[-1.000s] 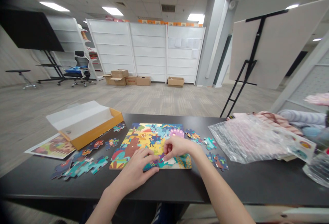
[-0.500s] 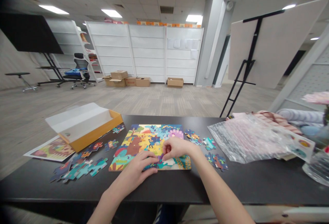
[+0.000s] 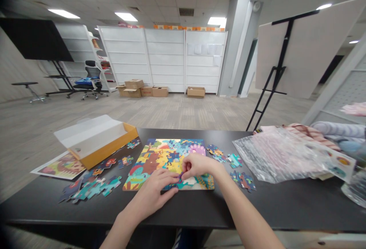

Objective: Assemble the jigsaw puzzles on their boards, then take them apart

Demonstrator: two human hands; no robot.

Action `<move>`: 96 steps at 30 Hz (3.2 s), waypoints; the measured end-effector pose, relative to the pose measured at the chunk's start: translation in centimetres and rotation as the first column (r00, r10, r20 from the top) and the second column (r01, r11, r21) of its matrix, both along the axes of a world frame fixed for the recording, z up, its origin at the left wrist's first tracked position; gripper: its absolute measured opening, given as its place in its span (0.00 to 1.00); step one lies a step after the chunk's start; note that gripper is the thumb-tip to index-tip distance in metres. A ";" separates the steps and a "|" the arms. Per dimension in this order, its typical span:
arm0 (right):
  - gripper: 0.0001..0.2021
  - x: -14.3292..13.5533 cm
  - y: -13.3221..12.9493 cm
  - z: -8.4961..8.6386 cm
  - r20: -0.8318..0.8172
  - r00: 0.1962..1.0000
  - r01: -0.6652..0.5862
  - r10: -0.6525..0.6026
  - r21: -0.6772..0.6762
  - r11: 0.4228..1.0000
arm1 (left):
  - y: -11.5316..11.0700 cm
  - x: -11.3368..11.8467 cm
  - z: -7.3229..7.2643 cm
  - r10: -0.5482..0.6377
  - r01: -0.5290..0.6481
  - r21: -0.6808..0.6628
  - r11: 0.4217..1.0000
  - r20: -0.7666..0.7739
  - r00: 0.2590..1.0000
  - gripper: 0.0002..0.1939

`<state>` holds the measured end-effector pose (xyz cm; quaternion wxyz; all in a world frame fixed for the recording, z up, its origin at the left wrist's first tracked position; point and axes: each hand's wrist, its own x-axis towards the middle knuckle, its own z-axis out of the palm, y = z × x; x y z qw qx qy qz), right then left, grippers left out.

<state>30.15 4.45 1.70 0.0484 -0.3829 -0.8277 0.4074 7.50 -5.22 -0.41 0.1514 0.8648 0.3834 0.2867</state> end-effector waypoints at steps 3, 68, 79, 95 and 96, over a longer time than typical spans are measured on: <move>0.17 -0.1 -0.2 0.3 0.004 1.000 0.003 -0.003 -0.008 1.000 | 0.0 0.2 0.2 0.031 -0.030 -0.021 0.999 0.020 0.999 0.07; 0.13 11.6 3.9 0.0 0.309 0.656 0.549 -0.688 0.431 0.716 | -0.2 0.6 0.0 0.033 -0.029 -0.055 0.998 0.069 0.997 0.09; 0.16 14.6 3.6 0.7 0.305 0.437 0.651 -0.846 0.542 0.532 | -0.2 0.5 0.0 0.020 -0.013 -0.081 0.997 0.088 0.996 0.07; 0.19 11.2 3.1 0.5 0.325 0.730 0.456 -0.601 0.422 0.783 | -0.1 0.5 0.3 0.028 -0.021 -0.084 0.996 0.090 0.996 0.07; 0.19 11.2 3.0 0.5 0.314 0.736 0.460 -0.599 0.417 0.784 | -0.1 0.5 0.3 0.029 -0.021 -0.086 0.996 0.090 0.996 0.08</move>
